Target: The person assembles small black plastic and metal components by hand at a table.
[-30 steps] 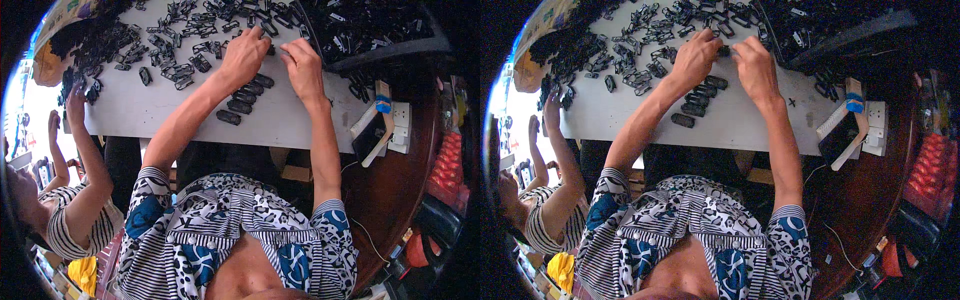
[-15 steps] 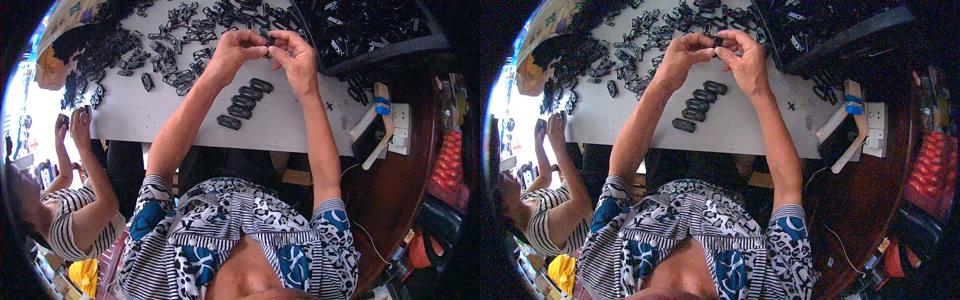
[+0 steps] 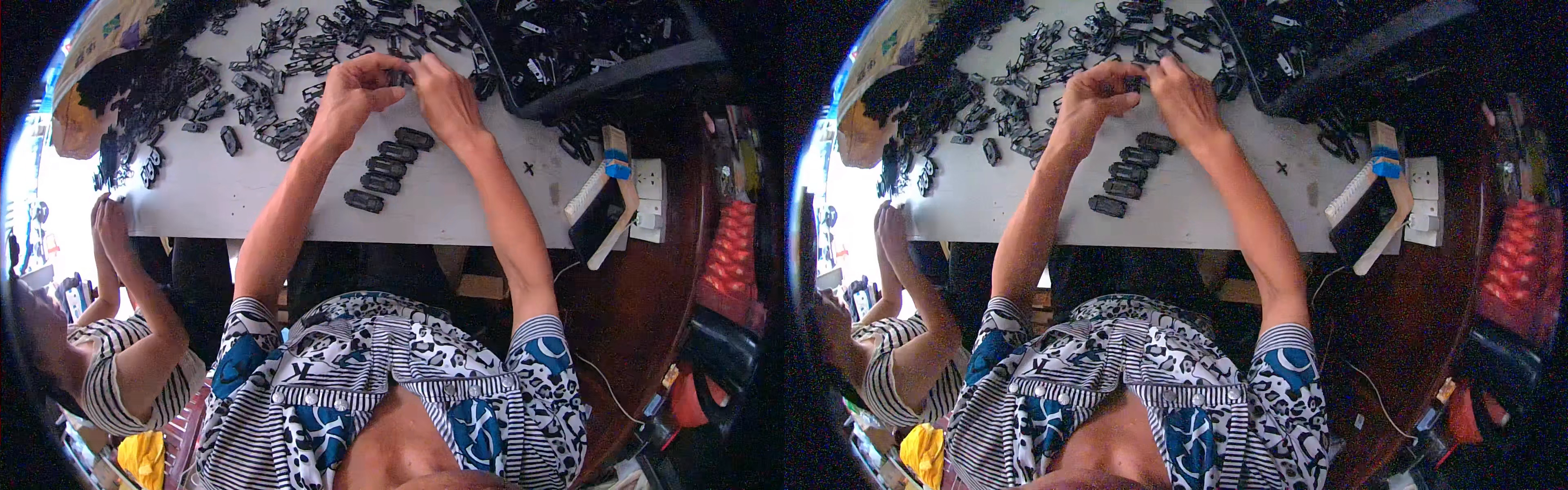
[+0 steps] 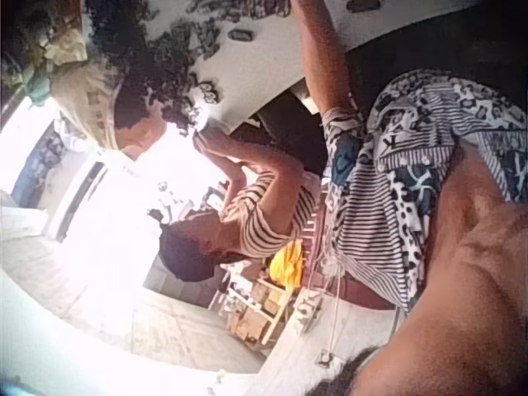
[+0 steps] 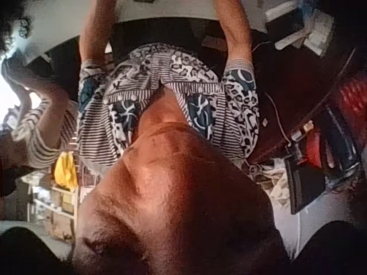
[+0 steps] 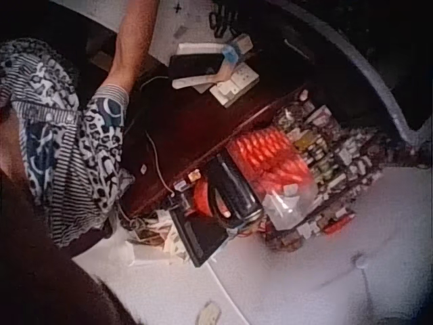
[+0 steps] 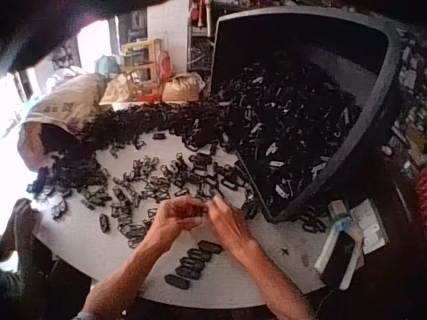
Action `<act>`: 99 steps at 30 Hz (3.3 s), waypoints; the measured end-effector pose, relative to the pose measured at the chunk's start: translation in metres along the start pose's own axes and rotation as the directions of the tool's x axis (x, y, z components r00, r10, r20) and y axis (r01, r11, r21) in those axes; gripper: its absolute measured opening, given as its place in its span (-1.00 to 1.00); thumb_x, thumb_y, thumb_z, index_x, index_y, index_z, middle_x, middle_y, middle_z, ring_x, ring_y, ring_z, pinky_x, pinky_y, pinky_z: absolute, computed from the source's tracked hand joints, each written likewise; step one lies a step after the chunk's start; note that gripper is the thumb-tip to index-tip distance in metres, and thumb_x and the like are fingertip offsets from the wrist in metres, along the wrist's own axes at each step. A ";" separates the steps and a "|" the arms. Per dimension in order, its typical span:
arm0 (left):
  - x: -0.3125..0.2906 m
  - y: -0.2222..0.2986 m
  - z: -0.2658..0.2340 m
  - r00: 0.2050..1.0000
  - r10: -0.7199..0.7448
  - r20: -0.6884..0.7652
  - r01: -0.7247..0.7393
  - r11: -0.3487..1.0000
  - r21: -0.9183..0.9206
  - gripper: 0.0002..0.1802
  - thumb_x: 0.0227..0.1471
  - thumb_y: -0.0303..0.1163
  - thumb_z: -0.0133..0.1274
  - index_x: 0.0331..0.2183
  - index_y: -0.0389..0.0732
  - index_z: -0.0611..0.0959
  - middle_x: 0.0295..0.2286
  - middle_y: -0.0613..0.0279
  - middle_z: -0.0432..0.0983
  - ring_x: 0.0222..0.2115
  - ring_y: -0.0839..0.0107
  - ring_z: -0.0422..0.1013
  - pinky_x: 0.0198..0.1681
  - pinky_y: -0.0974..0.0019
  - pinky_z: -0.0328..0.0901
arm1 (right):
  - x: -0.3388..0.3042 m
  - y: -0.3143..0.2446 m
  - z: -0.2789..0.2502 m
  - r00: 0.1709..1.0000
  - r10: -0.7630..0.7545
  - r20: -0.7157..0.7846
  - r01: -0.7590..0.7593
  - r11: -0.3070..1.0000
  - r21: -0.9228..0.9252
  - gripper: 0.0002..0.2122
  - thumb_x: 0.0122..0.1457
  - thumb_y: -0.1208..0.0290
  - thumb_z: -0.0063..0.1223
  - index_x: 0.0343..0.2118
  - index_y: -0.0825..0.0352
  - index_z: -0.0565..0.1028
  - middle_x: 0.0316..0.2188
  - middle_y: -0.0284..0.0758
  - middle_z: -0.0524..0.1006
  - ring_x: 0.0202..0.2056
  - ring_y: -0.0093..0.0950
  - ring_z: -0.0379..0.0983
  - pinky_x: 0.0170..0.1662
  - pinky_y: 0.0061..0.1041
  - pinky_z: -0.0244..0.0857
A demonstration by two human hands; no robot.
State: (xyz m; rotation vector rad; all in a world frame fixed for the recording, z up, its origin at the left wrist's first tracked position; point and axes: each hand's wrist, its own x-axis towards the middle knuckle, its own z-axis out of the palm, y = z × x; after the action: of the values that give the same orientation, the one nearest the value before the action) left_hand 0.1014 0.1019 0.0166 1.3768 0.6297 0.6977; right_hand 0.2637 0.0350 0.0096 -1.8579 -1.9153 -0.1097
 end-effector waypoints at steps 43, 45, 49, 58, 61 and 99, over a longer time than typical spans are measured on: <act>-0.001 -0.014 0.019 0.948 0.267 0.176 -0.302 0.570 0.764 -0.67 -0.27 -0.49 0.31 -0.32 -0.19 0.67 -0.36 0.12 0.45 -0.30 0.08 0.44 -0.25 0.13 0.34 | -0.009 0.018 -0.031 0.942 0.335 0.021 -0.315 0.903 -0.291 -0.80 0.04 0.33 0.22 -0.38 0.37 0.53 -0.35 -0.16 0.50 -0.24 -0.17 0.49 -0.21 -0.21 0.39; 0.000 -0.018 0.018 0.932 0.308 0.190 -0.342 0.581 0.739 -0.67 -0.28 -0.52 0.31 -0.32 -0.21 0.66 -0.35 0.12 0.45 -0.30 0.07 0.44 -0.25 0.14 0.34 | -0.009 0.018 -0.031 0.939 0.343 0.014 -0.325 0.902 -0.285 -0.80 0.03 0.34 0.22 -0.37 0.36 0.52 -0.34 -0.16 0.50 -0.22 -0.16 0.49 -0.20 -0.20 0.39; 0.000 -0.016 0.015 0.934 0.300 0.193 -0.343 0.606 0.717 -0.65 -0.29 -0.54 0.31 -0.32 -0.21 0.65 -0.35 0.11 0.45 -0.30 0.08 0.44 -0.25 0.15 0.35 | -0.013 0.018 -0.038 0.944 0.326 -0.052 -0.328 0.908 -0.262 -0.79 0.02 0.38 0.21 -0.30 0.34 0.49 -0.31 -0.18 0.51 -0.18 -0.17 0.47 -0.20 -0.17 0.38; 0.000 -0.019 0.010 0.943 0.292 0.161 -0.318 0.639 0.700 -0.65 -0.32 -0.58 0.30 -0.33 -0.25 0.65 -0.38 0.11 0.45 -0.31 0.12 0.46 -0.24 0.17 0.37 | -0.032 0.009 -0.046 0.977 0.168 -0.129 -0.133 0.960 0.247 -0.72 -0.10 0.53 0.24 -0.26 0.29 0.48 -0.32 -0.25 0.50 -0.21 -0.22 0.45 -0.20 -0.26 0.36; 0.001 -0.020 0.010 0.939 0.301 0.165 -0.328 0.645 0.690 -0.65 -0.33 -0.57 0.30 -0.34 -0.25 0.65 -0.39 0.10 0.45 -0.31 0.11 0.46 -0.24 0.17 0.37 | -0.035 0.004 -0.042 1.000 -0.014 -0.019 0.018 0.976 0.219 -0.69 -0.14 0.57 0.26 -0.25 0.31 0.49 -0.32 -0.28 0.50 -0.22 -0.24 0.45 -0.18 -0.30 0.36; 0.028 -0.012 0.020 0.860 0.459 0.223 -0.348 0.207 0.915 -0.73 -0.18 -0.52 0.21 -0.30 -0.19 0.62 -0.37 0.12 0.45 -0.26 0.10 0.43 -0.28 0.12 0.37 | -0.015 0.030 -0.032 0.995 0.048 0.082 -0.025 0.964 -0.265 -0.75 -0.03 0.53 0.22 -0.24 0.34 0.50 -0.29 -0.19 0.50 -0.18 -0.19 0.44 -0.22 -0.26 0.40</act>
State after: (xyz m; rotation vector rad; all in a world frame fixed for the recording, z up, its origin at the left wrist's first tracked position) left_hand 0.1357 0.1095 0.0063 2.7495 0.8037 0.8517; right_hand 0.3008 0.0116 0.0240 -2.1014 -2.0056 -0.2889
